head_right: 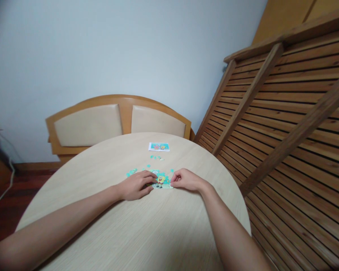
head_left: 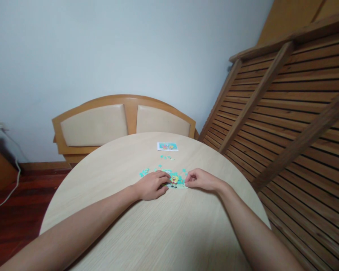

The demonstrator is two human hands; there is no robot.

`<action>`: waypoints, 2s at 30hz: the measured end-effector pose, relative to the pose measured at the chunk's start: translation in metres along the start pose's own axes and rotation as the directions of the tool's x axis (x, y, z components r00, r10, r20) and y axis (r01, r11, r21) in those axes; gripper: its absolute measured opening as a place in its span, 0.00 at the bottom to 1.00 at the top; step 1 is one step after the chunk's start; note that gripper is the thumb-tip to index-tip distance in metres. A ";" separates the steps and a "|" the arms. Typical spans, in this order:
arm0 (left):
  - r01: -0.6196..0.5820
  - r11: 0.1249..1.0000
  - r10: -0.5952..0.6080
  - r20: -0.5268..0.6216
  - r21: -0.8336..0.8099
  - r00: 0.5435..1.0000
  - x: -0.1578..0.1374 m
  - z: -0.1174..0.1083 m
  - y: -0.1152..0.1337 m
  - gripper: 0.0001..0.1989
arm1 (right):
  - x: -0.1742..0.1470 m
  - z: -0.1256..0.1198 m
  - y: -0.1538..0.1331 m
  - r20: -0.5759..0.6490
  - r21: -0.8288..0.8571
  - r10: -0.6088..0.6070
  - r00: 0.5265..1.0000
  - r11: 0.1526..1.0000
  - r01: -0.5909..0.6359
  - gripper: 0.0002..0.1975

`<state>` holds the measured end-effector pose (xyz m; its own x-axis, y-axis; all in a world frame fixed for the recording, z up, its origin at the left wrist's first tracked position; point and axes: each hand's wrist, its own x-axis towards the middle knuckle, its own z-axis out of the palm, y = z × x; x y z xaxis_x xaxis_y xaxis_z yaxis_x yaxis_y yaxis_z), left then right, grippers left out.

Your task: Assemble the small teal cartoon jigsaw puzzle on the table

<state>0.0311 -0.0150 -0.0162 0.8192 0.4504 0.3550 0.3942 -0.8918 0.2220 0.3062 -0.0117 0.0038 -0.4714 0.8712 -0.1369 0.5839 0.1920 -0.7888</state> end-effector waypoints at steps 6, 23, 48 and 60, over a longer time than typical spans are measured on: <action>-0.003 1.000 0.003 0.010 -0.005 1.000 0.001 -0.002 0.001 0.13 | -0.001 0.002 -0.004 -0.011 -0.056 0.021 1.000 0.998 -0.022 0.11; -0.007 1.000 0.006 -0.003 -0.017 1.000 0.000 -0.001 -0.002 0.14 | 0.000 0.004 -0.004 -0.043 -0.147 -0.054 0.998 0.988 0.047 0.07; 0.504 0.854 -0.507 -0.016 0.131 0.862 -0.028 -0.036 -0.073 0.14 | 0.009 0.010 0.006 -0.133 -0.390 -0.379 0.916 0.869 0.303 0.18; 0.573 0.814 -0.575 0.002 -0.097 0.818 -0.024 -0.040 -0.074 0.12 | 0.009 0.013 -0.002 -0.069 -0.367 -0.387 0.920 0.867 0.337 0.18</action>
<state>-0.0338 0.0416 -0.0047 0.4441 0.8815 0.1605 0.7497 -0.4637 0.4722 0.2922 -0.0102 -0.0038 -0.6136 0.7582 0.2206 0.5898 0.6258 -0.5104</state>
